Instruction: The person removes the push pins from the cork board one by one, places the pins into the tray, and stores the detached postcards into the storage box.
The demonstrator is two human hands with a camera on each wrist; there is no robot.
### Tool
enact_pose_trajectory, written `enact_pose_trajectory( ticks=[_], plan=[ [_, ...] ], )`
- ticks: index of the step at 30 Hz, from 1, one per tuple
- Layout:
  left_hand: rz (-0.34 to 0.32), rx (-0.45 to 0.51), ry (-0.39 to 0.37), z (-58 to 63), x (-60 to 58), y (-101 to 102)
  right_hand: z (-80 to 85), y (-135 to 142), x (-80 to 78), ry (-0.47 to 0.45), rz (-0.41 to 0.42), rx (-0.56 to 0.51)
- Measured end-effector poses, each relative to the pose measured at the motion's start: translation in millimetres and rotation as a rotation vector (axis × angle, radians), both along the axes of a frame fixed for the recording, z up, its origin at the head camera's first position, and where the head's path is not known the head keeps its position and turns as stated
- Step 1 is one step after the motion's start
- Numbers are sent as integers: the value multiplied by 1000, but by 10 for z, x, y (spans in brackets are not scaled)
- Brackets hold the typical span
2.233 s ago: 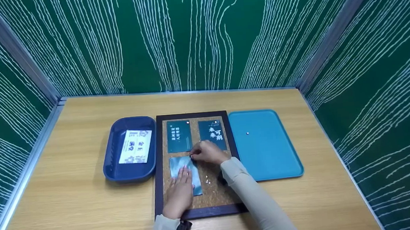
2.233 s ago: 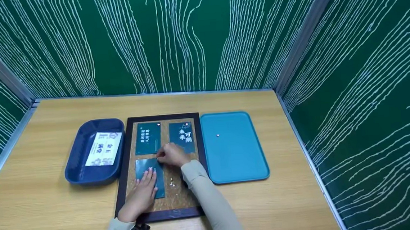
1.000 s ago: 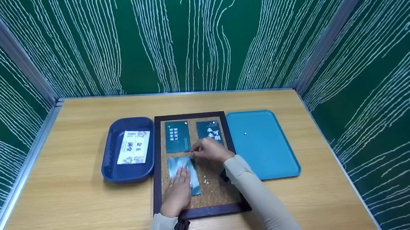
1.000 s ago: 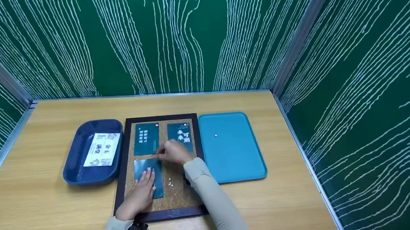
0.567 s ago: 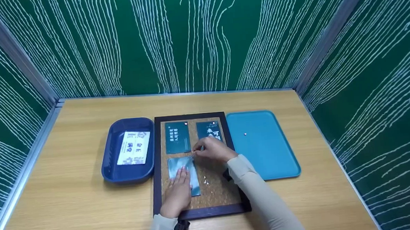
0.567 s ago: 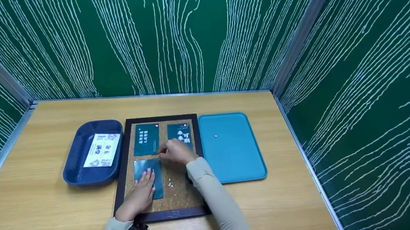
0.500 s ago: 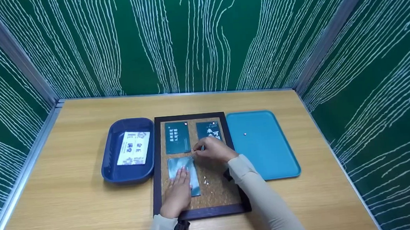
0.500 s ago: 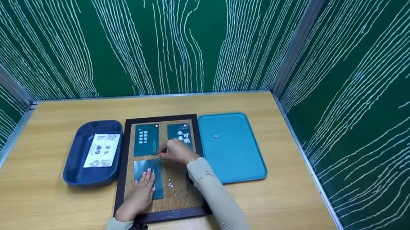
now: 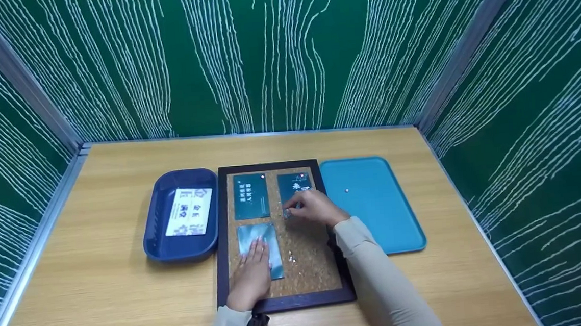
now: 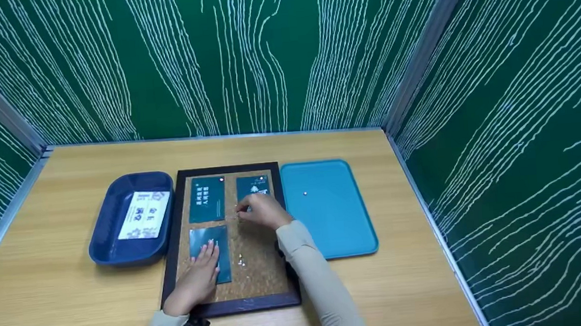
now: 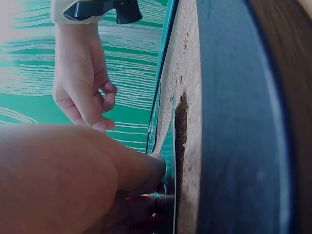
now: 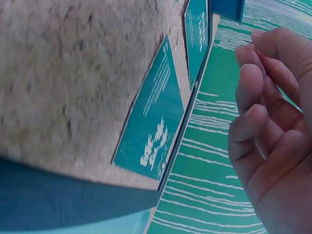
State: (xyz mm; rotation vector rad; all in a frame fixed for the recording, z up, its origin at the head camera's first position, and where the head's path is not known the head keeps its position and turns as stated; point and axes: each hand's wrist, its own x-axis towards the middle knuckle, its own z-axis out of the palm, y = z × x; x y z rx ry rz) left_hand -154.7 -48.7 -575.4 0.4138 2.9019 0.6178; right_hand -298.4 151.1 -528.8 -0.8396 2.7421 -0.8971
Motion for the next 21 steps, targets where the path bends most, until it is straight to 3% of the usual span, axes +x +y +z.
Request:
enact_pose_trajectory(
  ticks=[21],
  plan=[
    [-2,9,3,-22,5,-14,60,512,-46,-131,-188,-25]
  ],
)
